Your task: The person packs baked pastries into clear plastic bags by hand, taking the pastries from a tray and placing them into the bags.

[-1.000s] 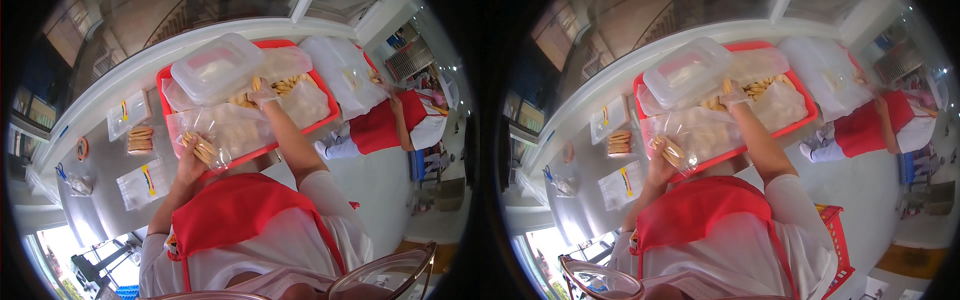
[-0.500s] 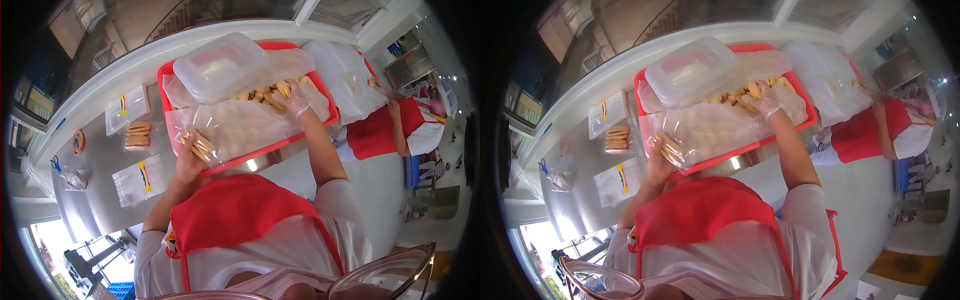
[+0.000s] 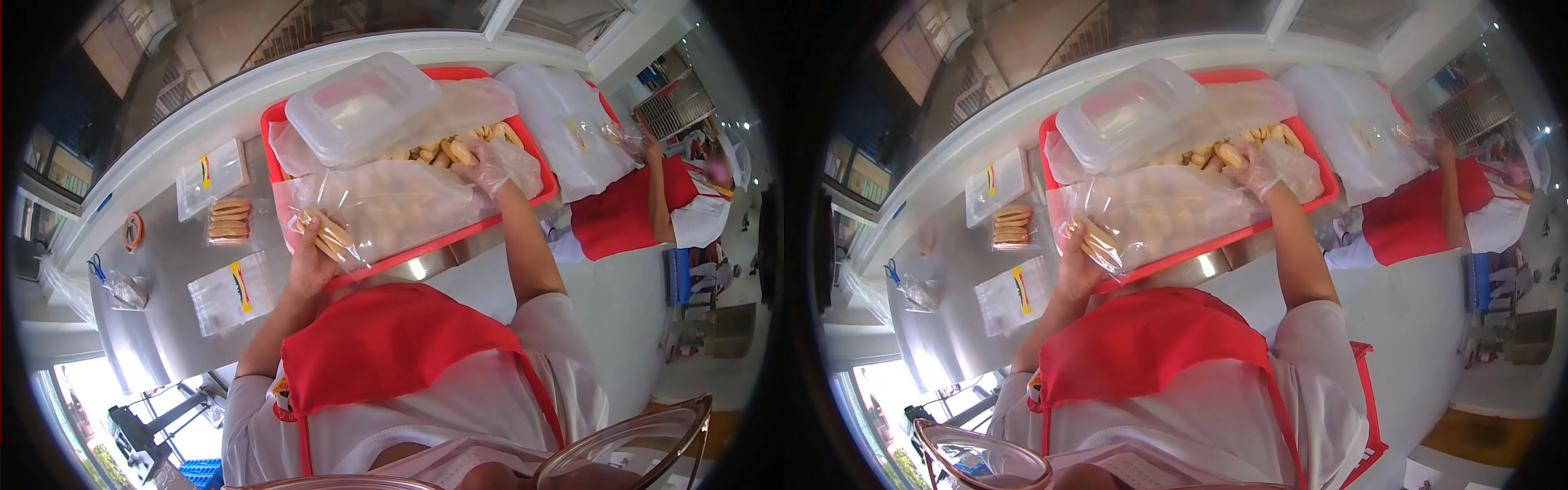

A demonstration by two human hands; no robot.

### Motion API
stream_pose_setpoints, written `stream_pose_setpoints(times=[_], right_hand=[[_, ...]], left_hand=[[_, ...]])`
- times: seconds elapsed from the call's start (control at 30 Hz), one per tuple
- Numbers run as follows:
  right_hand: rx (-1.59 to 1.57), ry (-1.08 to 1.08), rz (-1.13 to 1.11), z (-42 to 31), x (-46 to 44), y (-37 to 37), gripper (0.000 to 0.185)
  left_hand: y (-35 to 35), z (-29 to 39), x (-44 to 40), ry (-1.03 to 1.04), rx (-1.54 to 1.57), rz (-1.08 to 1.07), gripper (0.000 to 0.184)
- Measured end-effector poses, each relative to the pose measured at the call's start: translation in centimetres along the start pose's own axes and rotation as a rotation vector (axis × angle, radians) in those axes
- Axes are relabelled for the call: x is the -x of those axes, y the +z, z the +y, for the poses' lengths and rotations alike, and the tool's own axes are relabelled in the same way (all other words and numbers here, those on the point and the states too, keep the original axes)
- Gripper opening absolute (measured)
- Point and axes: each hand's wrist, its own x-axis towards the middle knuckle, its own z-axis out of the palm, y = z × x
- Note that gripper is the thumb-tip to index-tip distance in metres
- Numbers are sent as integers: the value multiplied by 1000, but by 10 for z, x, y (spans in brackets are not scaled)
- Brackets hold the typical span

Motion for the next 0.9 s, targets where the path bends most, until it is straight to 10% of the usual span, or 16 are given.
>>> stream_pose_setpoints(times=[0.57,0.67,0.77,0.9], right_hand=[[385,115,22,17,-30,23,67],[268,-55,183,31,-24,28,63],[-651,463,133,-5,-4,16,59],[-997,243,97,-84,44,11,55]], left_hand=[[1,3,5,151,142,-41,34],[-7,3,1,185,171,-149,35],[0,3,3,222,200,-43,35],[-2,5,2,202,219,-188,34]])
